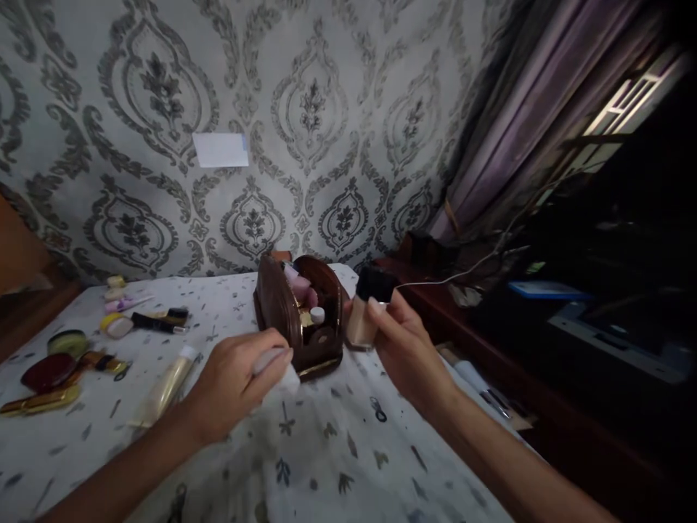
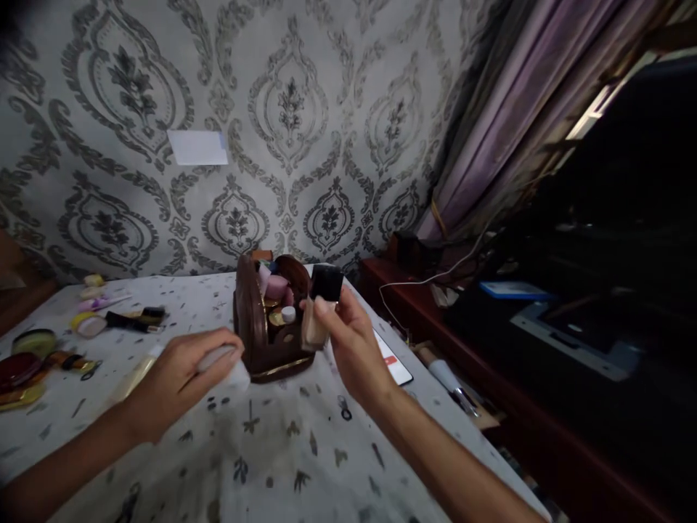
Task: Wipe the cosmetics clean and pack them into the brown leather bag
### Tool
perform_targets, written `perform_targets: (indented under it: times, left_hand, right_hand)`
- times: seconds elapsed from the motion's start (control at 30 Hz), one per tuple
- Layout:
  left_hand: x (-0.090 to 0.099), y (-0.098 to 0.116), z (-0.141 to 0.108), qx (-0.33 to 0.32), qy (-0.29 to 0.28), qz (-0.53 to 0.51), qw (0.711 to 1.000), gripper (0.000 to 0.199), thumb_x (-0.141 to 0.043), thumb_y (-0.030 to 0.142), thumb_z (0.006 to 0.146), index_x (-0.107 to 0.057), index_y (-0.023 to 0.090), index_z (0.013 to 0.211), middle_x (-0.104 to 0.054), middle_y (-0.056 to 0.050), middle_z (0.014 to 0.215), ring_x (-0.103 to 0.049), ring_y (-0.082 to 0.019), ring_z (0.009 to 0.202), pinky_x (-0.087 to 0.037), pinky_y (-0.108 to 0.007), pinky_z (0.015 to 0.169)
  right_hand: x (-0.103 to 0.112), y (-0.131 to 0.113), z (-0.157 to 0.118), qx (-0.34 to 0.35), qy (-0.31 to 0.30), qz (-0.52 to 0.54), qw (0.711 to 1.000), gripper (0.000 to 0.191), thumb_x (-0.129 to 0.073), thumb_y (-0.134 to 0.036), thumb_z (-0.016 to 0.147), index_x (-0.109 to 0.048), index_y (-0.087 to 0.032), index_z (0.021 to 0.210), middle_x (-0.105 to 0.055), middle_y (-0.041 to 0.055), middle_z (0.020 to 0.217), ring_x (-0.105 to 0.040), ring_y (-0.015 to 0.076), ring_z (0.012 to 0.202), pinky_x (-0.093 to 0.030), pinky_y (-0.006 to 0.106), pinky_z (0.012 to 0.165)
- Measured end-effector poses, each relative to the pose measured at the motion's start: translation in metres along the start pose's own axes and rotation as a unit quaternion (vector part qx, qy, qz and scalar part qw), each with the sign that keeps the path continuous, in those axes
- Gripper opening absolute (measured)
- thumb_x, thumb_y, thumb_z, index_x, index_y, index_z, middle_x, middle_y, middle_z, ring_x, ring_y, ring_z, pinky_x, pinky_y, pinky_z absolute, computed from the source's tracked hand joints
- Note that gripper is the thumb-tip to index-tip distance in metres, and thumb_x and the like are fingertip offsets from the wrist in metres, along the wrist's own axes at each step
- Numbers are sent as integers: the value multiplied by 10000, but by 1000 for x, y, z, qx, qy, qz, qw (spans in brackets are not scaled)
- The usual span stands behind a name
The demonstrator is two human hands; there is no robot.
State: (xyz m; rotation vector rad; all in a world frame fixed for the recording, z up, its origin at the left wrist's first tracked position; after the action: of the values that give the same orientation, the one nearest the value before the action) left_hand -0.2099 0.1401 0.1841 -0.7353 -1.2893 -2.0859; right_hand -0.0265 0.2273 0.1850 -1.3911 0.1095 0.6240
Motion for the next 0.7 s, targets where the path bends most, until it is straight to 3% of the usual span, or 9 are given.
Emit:
perform_targets:
  times: [0.07,0.17,0.33,0.53,0.7]
  left_hand:
    - [-3,9,28,-90,17,121,988,273,-408,296,955,-629,216,816,-593,-20,732,-559,-183,702,-393,-271,598]
    - [-20,12,58,-158,23,250,955,279,-379,161,904,-644,210,977,-637,-76,871,-564,-245,830,-409,-308,605]
    - [-49,1,82,-222,-61,275,933,364,-462,145,803,-602,175,1138,-677,-130,919,-573,-301,869,-428,-338,580]
    - [-64,-11,86,-223,-143,249,932,284,-435,104,803,-668,209,928,-706,-111,876,-632,-272,760,-441,-335,546]
    - [-72,-2,89,-164,-179,356,902,483,-414,83,804,-605,113,1246,-724,-165,1095,-666,-295,1018,-541,-361,672]
  right_hand:
    - [-1,-15,23,40,-10,-33,999,345,-838,-361,694,-655,-242,960,-705,-18,866,-652,155,838,-516,273,779]
    - [-1,-25,54,87,-29,-90,992,333,-835,-333,683,-640,-238,936,-694,-28,853,-649,152,836,-512,284,783]
    - [8,-24,88,183,-58,-271,943,290,-809,-244,693,-600,-221,892,-635,-46,800,-574,130,757,-469,237,700]
    - [18,-18,102,202,-100,-378,898,432,-769,-214,727,-627,-239,1134,-609,-43,864,-547,132,748,-432,250,707]
    - [5,-14,104,205,-156,-487,834,301,-683,-233,797,-622,-218,1091,-596,-52,787,-523,114,671,-401,244,655]
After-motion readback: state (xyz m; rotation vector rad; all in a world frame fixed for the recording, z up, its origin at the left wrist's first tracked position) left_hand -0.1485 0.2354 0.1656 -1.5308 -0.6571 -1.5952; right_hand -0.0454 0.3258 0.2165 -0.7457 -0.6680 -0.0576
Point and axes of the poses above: each hand's wrist, its own z-axis towards the middle knuckle, its own x-axis out of the back of the hand, y = z × x, the point moved 6 cm from there along z, towards the middle knuckle
